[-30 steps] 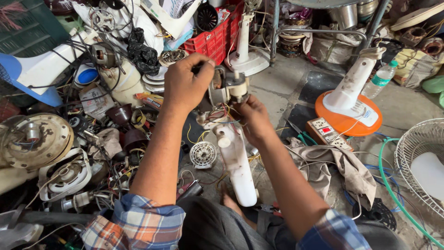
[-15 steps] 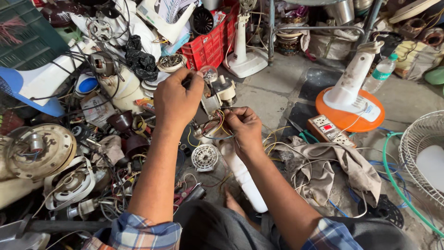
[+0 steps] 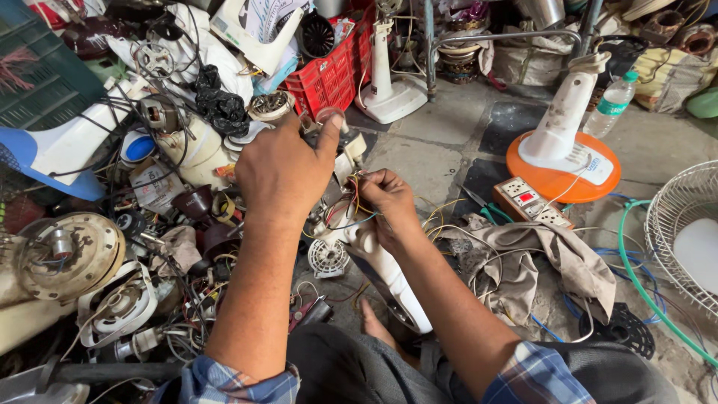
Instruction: The person sits on the floor and repairs a small electric motor by stripping wires with pliers and twisting them together. They then connect the wires to a power source to test the motor's operation.
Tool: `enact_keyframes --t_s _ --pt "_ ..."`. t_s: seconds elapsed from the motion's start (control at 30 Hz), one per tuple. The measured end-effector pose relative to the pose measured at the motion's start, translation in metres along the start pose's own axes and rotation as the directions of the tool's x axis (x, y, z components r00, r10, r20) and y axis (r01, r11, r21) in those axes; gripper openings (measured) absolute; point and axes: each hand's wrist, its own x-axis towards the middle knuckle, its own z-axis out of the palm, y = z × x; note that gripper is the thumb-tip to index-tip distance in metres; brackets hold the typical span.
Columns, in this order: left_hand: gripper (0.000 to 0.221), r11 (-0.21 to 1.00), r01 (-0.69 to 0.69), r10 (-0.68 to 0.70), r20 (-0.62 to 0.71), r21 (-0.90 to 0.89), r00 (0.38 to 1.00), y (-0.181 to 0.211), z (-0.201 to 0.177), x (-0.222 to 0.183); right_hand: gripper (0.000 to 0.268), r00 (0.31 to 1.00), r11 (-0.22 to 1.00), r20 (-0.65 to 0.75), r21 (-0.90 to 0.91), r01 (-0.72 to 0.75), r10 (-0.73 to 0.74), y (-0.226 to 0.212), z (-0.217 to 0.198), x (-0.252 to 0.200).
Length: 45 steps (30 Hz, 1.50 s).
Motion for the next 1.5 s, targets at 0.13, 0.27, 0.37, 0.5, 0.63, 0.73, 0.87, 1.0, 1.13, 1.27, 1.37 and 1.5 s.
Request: enact_keyframes --t_s 0.13,0.27,0.37,0.5,0.63,0.73,0.87,1.0,1.13,1.27,1.37,1.5 --pt "0.061 0.995 0.009 -0.02 0.111 0.099 0.994 0.011 -0.016 -0.005 0.01 1.0 1.0 -0.006 0.03 -0.009 0.009 -0.003 0.0 -0.009" --pt "0.049 0.996 -0.053 0.06 0.114 -0.069 0.992 0.006 -0.022 -0.012 0.011 0.999 0.998 -0.039 0.058 0.037 -0.035 -0.01 0.005 -0.02" --pt "0.037 0.951 -0.118 0.15 0.093 -0.286 0.984 -0.009 -0.019 -0.015 0.015 0.996 0.993 -0.037 0.073 0.088 -0.085 -0.012 0.009 -0.024" --pt "0.025 0.823 -0.153 0.231 0.077 -0.547 0.97 -0.04 -0.003 -0.013 0.02 0.99 0.989 -0.013 0.041 0.143 -0.143 -0.001 0.012 -0.031" --pt "0.02 0.651 -0.132 0.232 0.031 -0.747 0.972 -0.071 0.024 -0.015 0.019 0.99 0.99 -0.001 -0.027 0.139 -0.14 0.011 0.013 -0.041" --pt "0.018 0.569 -0.123 0.235 0.018 -0.813 0.972 -0.094 0.034 -0.019 0.017 0.985 0.991 0.109 0.046 0.126 -0.13 0.015 0.011 -0.052" --pt "0.02 0.589 -0.145 0.194 -0.036 -0.795 0.98 -0.112 0.032 -0.031 0.021 0.978 0.992 0.162 0.016 0.127 -0.128 0.019 0.014 -0.063" --pt "0.019 0.442 -0.22 0.246 -0.119 -0.87 0.962 -0.122 0.02 -0.044 0.02 0.97 0.988 0.204 -0.049 0.146 -0.133 0.019 0.022 -0.069" --pt "0.02 0.411 -0.202 0.225 -0.116 -0.889 0.967 -0.137 0.016 -0.058 0.021 0.966 0.992 0.245 -0.077 0.102 -0.08 0.02 0.03 -0.08" --pt "0.019 0.448 -0.157 0.151 -0.099 -0.88 0.984 -0.142 0.023 -0.059 0.02 0.966 1.0 0.258 0.024 -0.019 0.012 0.018 0.036 -0.081" --pt "0.019 0.455 0.008 0.018 0.018 -0.891 1.0 -0.133 0.024 -0.059 0.018 0.963 1.0 0.27 0.013 0.022 -0.025 0.017 0.032 -0.073" --pt "0.017 0.493 -0.068 0.054 -0.047 -0.868 0.997 -0.117 0.024 -0.056 0.017 0.941 0.999 0.339 0.033 0.009 -0.019 0.005 0.014 -0.064"
